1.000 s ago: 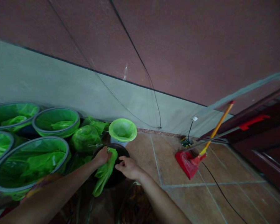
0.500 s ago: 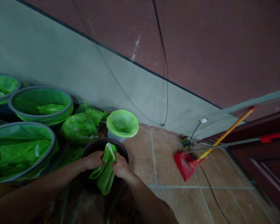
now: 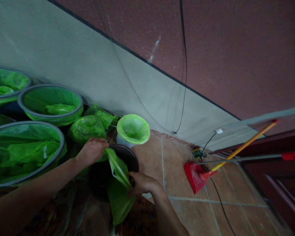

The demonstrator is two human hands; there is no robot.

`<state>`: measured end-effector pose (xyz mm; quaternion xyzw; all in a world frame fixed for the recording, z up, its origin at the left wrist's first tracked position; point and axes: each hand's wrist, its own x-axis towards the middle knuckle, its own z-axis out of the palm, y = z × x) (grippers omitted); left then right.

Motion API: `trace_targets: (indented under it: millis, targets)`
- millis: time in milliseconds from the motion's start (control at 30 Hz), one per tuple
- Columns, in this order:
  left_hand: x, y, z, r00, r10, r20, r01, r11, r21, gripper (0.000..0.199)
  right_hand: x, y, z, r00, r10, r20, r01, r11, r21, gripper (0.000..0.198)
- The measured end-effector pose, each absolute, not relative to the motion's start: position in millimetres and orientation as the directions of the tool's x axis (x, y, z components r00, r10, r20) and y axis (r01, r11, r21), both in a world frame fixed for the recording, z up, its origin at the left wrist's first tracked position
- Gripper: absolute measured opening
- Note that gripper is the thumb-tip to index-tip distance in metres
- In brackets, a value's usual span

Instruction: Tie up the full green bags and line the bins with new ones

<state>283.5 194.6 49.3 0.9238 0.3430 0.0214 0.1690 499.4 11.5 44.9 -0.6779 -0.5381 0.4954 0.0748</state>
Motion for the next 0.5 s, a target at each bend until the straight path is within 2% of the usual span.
trace_targets:
  millis: [67, 133, 200, 300, 333, 400, 500]
  targets:
    - [288, 187, 51, 0.830, 0.556, -0.041, 0.536, -0.775, 0.335, 0.033, 494, 19, 54, -0.028, 0.826, -0.563, 0.639, -0.418, -0.646, 0.079]
    - [293, 180, 49, 0.871, 0.491, 0.018, 0.456, -0.821, 0.345, 0.033, 483, 28, 57, 0.077, 0.866, -0.494, 0.611, -0.433, -0.663, 0.081]
    - [298, 175, 46, 0.889, 0.450, 0.082, 0.397, -0.848, 0.352, 0.031, 468, 36, 54, 0.165, 0.882, -0.441, 0.626, -0.439, -0.644, 0.064]
    - [301, 171, 42, 0.895, 0.402, 0.194, 0.320, -0.881, 0.348, 0.029, 449, 42, 42, 0.203, 0.903, -0.378, 0.705, -0.403, -0.583, 0.021]
    - [302, 170, 41, 0.887, 0.396, 0.236, 0.306, -0.889, 0.341, 0.030, 444, 43, 38, 0.213, 0.910, -0.356, 0.724, -0.392, -0.568, 0.016]
    - [303, 167, 44, 0.845, 0.430, 0.317, 0.328, -0.886, 0.328, 0.032, 441, 44, 30, 0.255, 0.915, -0.313, 0.717, -0.396, -0.573, 0.016]
    - [305, 160, 51, 0.682, 0.617, 0.392, 0.484, -0.783, 0.391, 0.043, 444, 44, 23, 0.369, 0.885, -0.284, 0.541, -0.453, -0.709, 0.015]
